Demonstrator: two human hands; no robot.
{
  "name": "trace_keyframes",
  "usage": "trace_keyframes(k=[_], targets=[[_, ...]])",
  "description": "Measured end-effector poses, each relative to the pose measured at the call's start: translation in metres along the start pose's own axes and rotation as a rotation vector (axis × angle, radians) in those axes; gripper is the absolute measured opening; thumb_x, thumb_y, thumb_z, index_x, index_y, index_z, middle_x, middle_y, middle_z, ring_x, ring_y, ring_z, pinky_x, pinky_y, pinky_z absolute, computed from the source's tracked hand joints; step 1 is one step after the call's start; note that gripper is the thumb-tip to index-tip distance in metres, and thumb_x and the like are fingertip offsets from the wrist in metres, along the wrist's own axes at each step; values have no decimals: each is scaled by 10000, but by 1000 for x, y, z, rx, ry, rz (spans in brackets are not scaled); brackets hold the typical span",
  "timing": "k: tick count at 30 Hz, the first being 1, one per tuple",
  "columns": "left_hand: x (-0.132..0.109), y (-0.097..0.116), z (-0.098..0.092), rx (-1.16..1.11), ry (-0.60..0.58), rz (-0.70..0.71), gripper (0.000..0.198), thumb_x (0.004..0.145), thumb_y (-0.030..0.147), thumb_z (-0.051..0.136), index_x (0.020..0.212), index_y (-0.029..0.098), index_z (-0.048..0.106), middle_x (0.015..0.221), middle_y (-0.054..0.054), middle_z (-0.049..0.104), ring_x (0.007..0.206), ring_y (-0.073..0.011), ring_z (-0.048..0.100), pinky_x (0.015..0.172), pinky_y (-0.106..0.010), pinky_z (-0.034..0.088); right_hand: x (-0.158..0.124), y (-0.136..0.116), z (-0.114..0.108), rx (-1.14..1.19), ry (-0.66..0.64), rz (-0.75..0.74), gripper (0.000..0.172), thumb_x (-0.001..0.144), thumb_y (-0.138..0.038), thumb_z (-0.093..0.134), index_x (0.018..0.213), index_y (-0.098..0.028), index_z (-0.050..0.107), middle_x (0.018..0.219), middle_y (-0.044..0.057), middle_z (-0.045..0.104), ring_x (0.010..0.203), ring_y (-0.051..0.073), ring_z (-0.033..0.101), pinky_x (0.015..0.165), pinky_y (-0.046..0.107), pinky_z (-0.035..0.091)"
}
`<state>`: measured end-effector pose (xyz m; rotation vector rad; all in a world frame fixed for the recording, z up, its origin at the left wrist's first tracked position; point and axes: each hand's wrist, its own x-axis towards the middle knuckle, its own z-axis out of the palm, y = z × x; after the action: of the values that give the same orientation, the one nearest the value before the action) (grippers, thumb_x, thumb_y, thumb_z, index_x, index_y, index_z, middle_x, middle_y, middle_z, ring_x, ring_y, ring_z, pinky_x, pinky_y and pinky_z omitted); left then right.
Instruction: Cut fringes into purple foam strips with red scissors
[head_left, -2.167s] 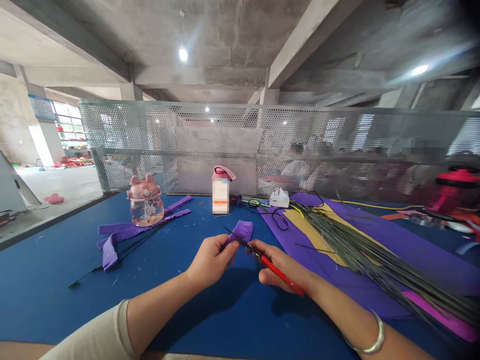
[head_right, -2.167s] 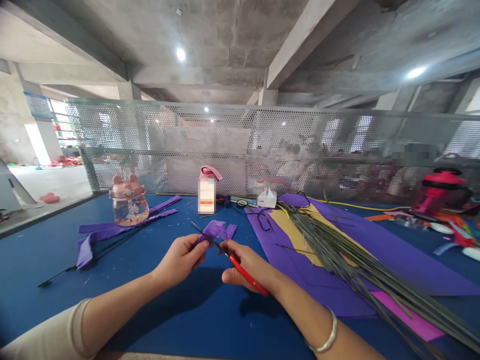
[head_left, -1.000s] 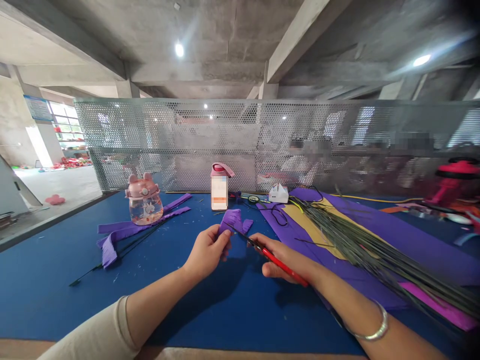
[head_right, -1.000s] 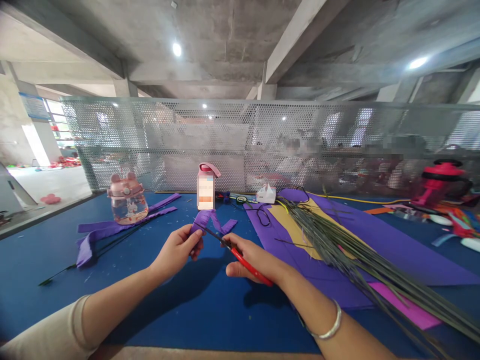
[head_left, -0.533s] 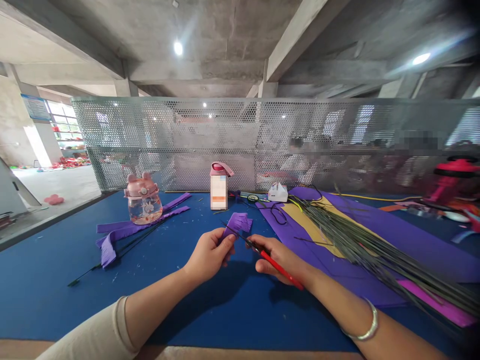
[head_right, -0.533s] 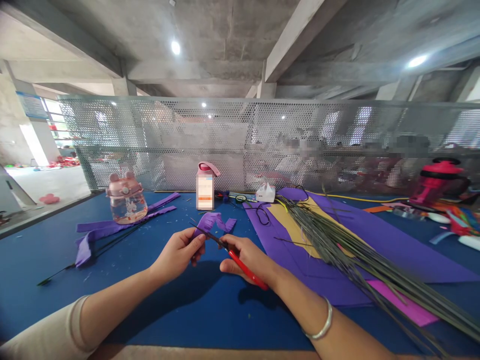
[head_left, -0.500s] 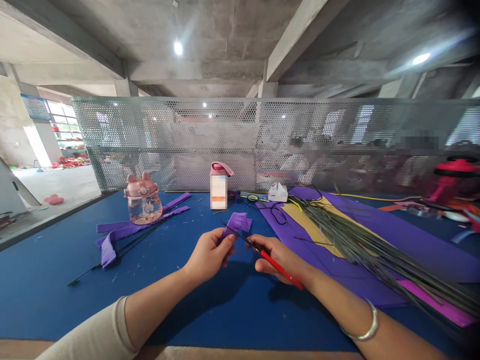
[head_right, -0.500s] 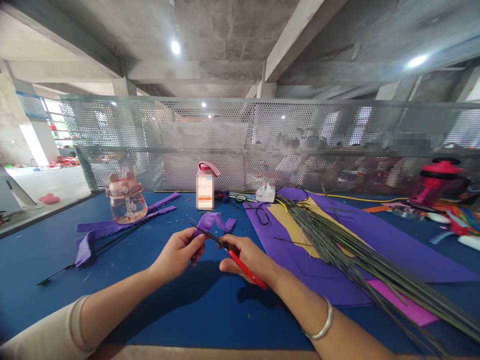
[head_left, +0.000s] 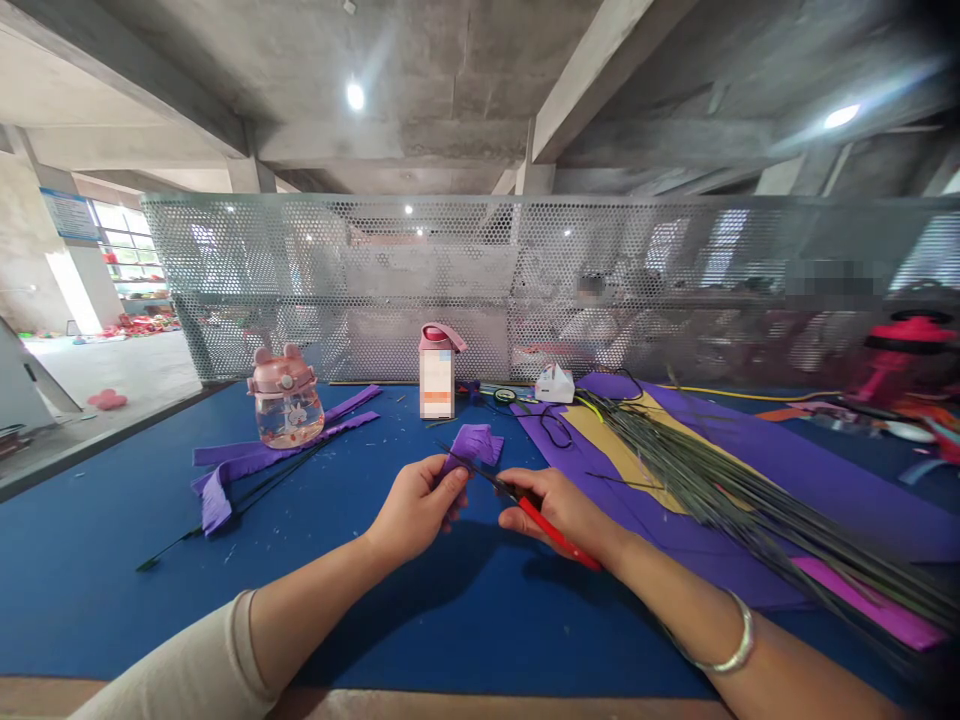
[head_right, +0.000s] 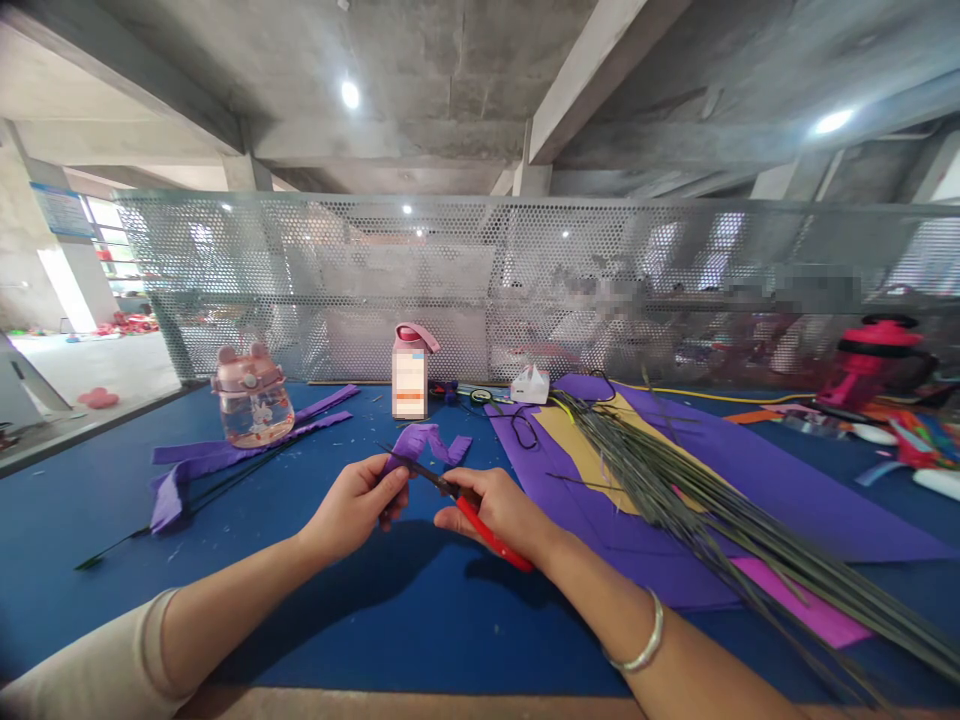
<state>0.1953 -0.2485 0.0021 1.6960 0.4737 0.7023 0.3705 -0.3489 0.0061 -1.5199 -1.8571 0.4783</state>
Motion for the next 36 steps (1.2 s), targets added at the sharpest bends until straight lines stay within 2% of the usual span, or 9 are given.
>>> trace_keyframes(k=[5,10,15,19,22,29,33,36], targets=[[0,0,-1,5,-14,-5,320,791,473,496,775,155,533,659,3,549,553,-95,522,422,-176,424,0,-2,-1,-23,8,16,323,792,-480,566,827,-158,566,599,-44,341,537,91,256,464,204,235],[1,-1,-3,37,-32,-34,358,799,495,473,841,151,562,711,-20,585,549,-96,510,426,-188,443,0,-2,-2,-55,29,27,259,802,-418,569,785,-161,545,587,-47,348,524,83,269,450,199,245],[2,-2,-3,22,-43,-12,363,802,495,471,869,148,555,640,4,537,519,-91,503,405,-171,406,0,1,-2,-74,47,30,247,803,-407,568,756,-169,521,578,-46,361,505,80,292,437,197,249],[3,-4,-3,46,-19,-8,355,795,504,473,792,155,538,588,26,505,471,-78,466,387,-168,365,1,2,-2,-105,50,32,252,793,-415,577,760,-171,525,585,-48,358,520,85,276,454,201,250],[4,-4,-4,65,-9,-19,348,789,507,476,750,163,518,577,33,498,464,-79,463,385,-171,355,1,3,-3,-111,37,27,290,779,-455,590,812,-170,544,609,-44,369,537,92,281,473,206,251],[5,-3,-4,32,29,-19,342,794,497,469,789,160,524,571,37,492,452,-72,437,397,-175,349,-2,6,-5,-38,-50,7,533,678,-572,656,1009,-183,503,669,-53,363,575,99,270,498,196,258],[7,-4,-4,-13,102,-3,351,776,507,488,700,165,479,559,36,488,441,-71,430,404,-187,358,-2,7,-3,-40,-63,6,538,677,-600,640,996,-189,498,698,-45,390,591,105,288,521,196,280],[7,-5,-2,-41,77,-11,352,768,514,497,699,170,474,548,42,480,434,-71,424,410,-194,362,-1,5,0,-30,-50,1,528,690,-599,628,987,-185,488,715,-36,403,593,107,292,518,200,273]])
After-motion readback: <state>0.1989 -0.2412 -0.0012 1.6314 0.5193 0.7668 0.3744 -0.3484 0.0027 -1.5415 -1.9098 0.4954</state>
